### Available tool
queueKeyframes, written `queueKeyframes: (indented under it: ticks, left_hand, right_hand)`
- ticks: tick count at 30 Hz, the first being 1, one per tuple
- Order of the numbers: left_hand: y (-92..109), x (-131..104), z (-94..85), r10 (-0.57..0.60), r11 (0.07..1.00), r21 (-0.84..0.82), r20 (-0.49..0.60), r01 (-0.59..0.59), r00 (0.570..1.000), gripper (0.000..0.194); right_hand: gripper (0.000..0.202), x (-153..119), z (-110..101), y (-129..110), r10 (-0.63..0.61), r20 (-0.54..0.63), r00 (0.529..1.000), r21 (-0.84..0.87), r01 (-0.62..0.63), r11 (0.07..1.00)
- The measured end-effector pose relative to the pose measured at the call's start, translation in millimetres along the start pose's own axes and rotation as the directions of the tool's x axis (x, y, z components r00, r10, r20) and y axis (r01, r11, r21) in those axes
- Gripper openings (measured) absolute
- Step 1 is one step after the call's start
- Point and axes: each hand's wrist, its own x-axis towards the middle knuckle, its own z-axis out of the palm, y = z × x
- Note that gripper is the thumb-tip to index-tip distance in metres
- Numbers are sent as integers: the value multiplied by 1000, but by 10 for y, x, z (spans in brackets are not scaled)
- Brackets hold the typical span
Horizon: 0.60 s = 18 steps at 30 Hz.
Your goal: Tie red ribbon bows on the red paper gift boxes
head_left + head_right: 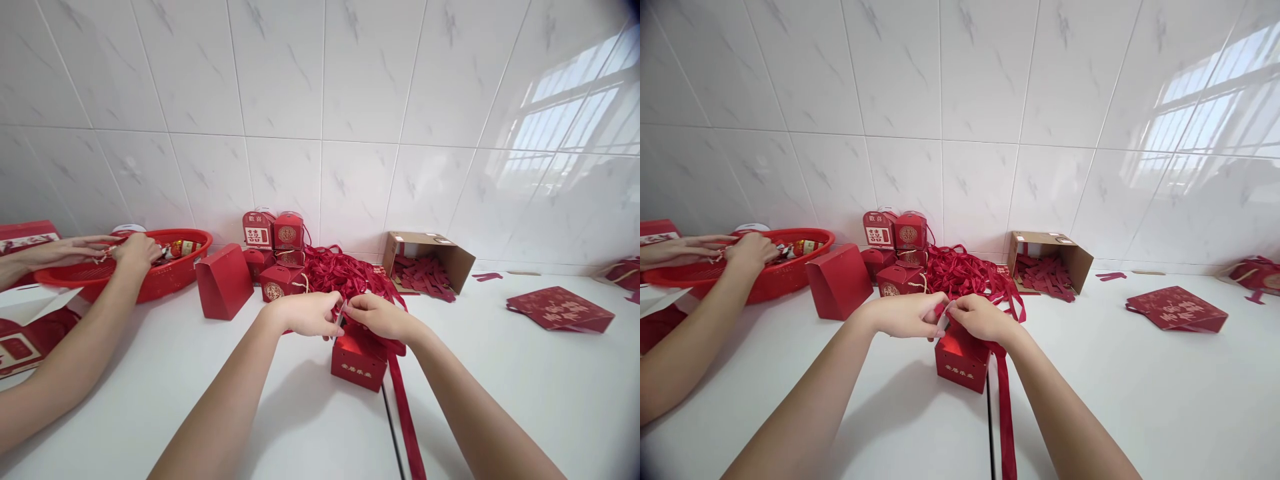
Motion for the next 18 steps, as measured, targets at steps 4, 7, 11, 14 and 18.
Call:
queueKeyframes:
  ticks: [4, 7, 11, 14, 18]
  left_hand:
    - [3, -50, -35, -16, 998, -64, 61, 19, 998, 22]
    - [14, -74, -51, -2, 995, -103, 44, 6, 999, 8]
    - [4, -8, -23, 6, 999, -52, -121, -13, 993, 10]
    - [-40, 56, -11, -11, 999, -38, -203, 4, 979, 12]
    - [-169, 18, -111, -127, 992, -48, -385, 117, 914, 16]
  right_hand:
    - [26, -9, 11, -30, -24, -16, 1000, 16, 24, 1000]
    - [26, -10, 29, -39, -33, -24, 999, 15, 33, 999]
    - [27, -8, 47, -70, -43, -37, 998, -8, 43, 999]
    - [25, -76, -37, -131, -55, -79, 995, -34, 53, 998]
    - [10, -306, -329, -141, -47, -263, 964, -161, 4, 987]
